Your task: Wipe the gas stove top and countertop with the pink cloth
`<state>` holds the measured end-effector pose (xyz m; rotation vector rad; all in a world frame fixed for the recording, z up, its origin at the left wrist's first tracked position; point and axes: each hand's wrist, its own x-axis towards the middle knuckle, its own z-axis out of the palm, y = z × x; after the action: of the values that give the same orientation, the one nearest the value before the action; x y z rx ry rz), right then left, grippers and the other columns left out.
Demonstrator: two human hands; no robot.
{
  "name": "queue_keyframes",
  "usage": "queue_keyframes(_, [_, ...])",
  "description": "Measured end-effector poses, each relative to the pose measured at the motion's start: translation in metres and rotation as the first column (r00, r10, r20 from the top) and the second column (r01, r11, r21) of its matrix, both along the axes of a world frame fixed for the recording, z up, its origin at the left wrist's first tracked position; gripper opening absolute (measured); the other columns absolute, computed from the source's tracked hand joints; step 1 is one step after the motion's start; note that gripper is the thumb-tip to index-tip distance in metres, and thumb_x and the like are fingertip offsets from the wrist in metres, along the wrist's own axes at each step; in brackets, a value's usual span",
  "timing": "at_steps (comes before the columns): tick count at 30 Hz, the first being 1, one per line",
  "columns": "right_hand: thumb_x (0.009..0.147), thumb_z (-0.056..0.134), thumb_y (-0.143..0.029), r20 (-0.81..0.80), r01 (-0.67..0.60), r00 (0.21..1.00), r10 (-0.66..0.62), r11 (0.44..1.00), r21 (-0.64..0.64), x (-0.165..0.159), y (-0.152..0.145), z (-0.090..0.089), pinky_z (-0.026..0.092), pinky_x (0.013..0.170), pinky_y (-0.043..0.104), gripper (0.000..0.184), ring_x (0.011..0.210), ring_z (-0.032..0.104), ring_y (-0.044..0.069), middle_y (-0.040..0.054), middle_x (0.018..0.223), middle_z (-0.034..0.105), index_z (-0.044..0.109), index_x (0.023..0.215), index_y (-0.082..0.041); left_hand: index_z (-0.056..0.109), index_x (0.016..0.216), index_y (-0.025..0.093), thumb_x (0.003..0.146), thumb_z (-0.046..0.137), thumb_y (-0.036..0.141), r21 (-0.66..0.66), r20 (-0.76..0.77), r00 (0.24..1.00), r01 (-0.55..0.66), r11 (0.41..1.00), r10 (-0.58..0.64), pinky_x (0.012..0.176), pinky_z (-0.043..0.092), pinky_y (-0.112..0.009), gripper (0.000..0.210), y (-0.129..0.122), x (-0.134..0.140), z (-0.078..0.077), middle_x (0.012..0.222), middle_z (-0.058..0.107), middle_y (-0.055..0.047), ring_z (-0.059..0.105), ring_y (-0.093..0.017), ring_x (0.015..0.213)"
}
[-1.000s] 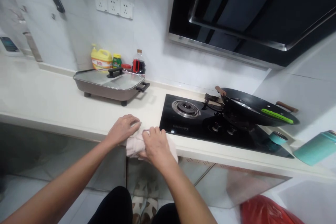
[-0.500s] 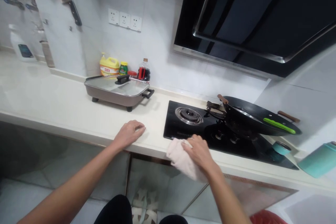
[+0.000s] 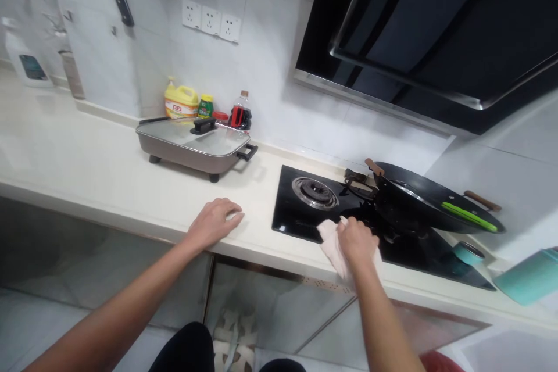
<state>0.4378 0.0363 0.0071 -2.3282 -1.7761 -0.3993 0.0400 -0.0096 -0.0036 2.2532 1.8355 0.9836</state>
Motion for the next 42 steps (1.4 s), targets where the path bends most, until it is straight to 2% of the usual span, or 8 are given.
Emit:
queue_keyframes(8, [0.104,0.043,-0.046,-0.082,-0.436,0.891,0.446,0.892,0.118,-0.184,-0.002,0.001,0.043,0.09,0.051,0.038,0.107,0.057,0.033,0.0184,0.118,0.064,0.069,0.112,-0.019,0.076,0.106,0.021,0.098,0.052,0.041,0.023,0.031,1.0,-0.006,1.0,0.005,0.101,0.047,-0.042,0.032,-0.001,-0.001,-0.001,0.114,0.077,-0.008,0.066,-0.027,0.113])
queue_keyframes(12, [0.104,0.041,-0.061,-0.275,-0.529,0.777,0.566,0.824,0.203,-0.222,-0.002,0.0,0.042,0.097,0.051,0.05,0.117,0.053,0.034,0.0164,0.129,0.059,0.066,0.122,-0.022,0.076,0.107,0.021,0.099,0.051,0.043,0.034,0.1,0.995,-0.007,0.999,0.003,0.099,0.05,-0.039,0.034,0.0,-0.005,0.001,0.113,0.076,-0.009,0.068,-0.026,0.109])
queue_keyframes(19, [0.105,0.03,-0.043,-0.492,-0.395,0.678,0.546,0.835,0.383,-0.123,0.002,0.012,0.043,0.108,0.04,0.045,0.125,0.055,0.026,0.0128,0.123,0.066,0.069,0.109,-0.022,0.077,0.107,0.02,0.097,0.052,0.041,0.055,0.167,0.986,-0.005,0.998,-0.004,0.1,0.053,-0.038,0.034,-0.001,-0.011,0.0,0.112,0.074,-0.008,0.07,-0.025,0.109])
queue_keyframes(26, [0.104,0.031,-0.046,-0.221,-0.358,0.896,0.384,0.921,0.151,0.024,-0.01,-0.039,0.042,0.111,0.048,0.048,0.128,0.059,0.026,0.0101,0.132,0.067,0.071,0.12,-0.026,0.074,0.125,0.027,0.091,0.062,0.041,0.118,0.056,0.995,0.071,0.991,-0.078,0.122,0.037,-0.052,0.039,-0.004,0.028,0.01,0.156,0.055,-0.011,0.047,-0.032,0.147])
queue_keyframes(30, [0.103,0.03,-0.051,-0.162,-0.289,0.939,0.303,0.952,0.104,0.037,-0.005,-0.062,0.034,0.117,0.06,0.053,0.142,0.05,0.028,0.0099,0.151,0.057,0.062,0.139,-0.029,0.064,0.144,0.039,0.074,0.075,0.07,-0.175,-0.063,0.973,0.209,0.962,-0.222,0.123,0.016,-0.075,0.077,-0.007,0.098,0.016,0.175,0.029,-0.007,0.017,-0.05,0.159])
queue_keyframes(34, [0.1,0.03,-0.056,-0.183,-0.288,0.932,0.311,0.947,0.142,0.041,0.005,-0.073,0.035,0.116,0.061,0.056,0.138,0.054,0.03,0.0096,0.148,0.06,0.066,0.134,-0.031,0.063,0.147,0.035,0.076,0.06,0.085,-0.236,-0.16,0.946,0.242,0.941,-0.283,0.119,0.0,-0.082,0.086,-0.006,0.171,0.009,0.177,0.022,-0.011,0.002,-0.055,0.16])
queue_keyframes(38, [0.093,0.034,-0.062,-0.225,-0.288,0.919,0.323,0.941,0.177,0.057,0.02,-0.088,0.04,0.112,0.061,0.056,0.134,0.059,0.033,0.0076,0.143,0.065,0.07,0.127,-0.035,0.064,0.146,0.034,0.075,0.058,0.088,-0.125,-0.28,0.882,0.357,0.926,-0.378,0.117,-0.001,-0.082,0.089,-0.003,0.217,-0.015,0.175,0.025,-0.015,0.005,-0.055,0.159])
queue_keyframes(42, [0.088,0.038,-0.063,-0.246,-0.296,0.905,0.346,0.93,0.217,0.071,0.034,-0.1,0.045,0.107,0.061,0.054,0.13,0.062,0.036,0.0079,0.138,0.068,0.073,0.121,-0.039,0.063,0.143,0.035,0.078,0.057,0.087,0.092,-0.425,0.848,0.39,0.916,-0.318,0.117,0.012,-0.078,0.083,-0.01,0.218,-0.04,0.168,0.038,-0.015,0.021,-0.052,0.155])
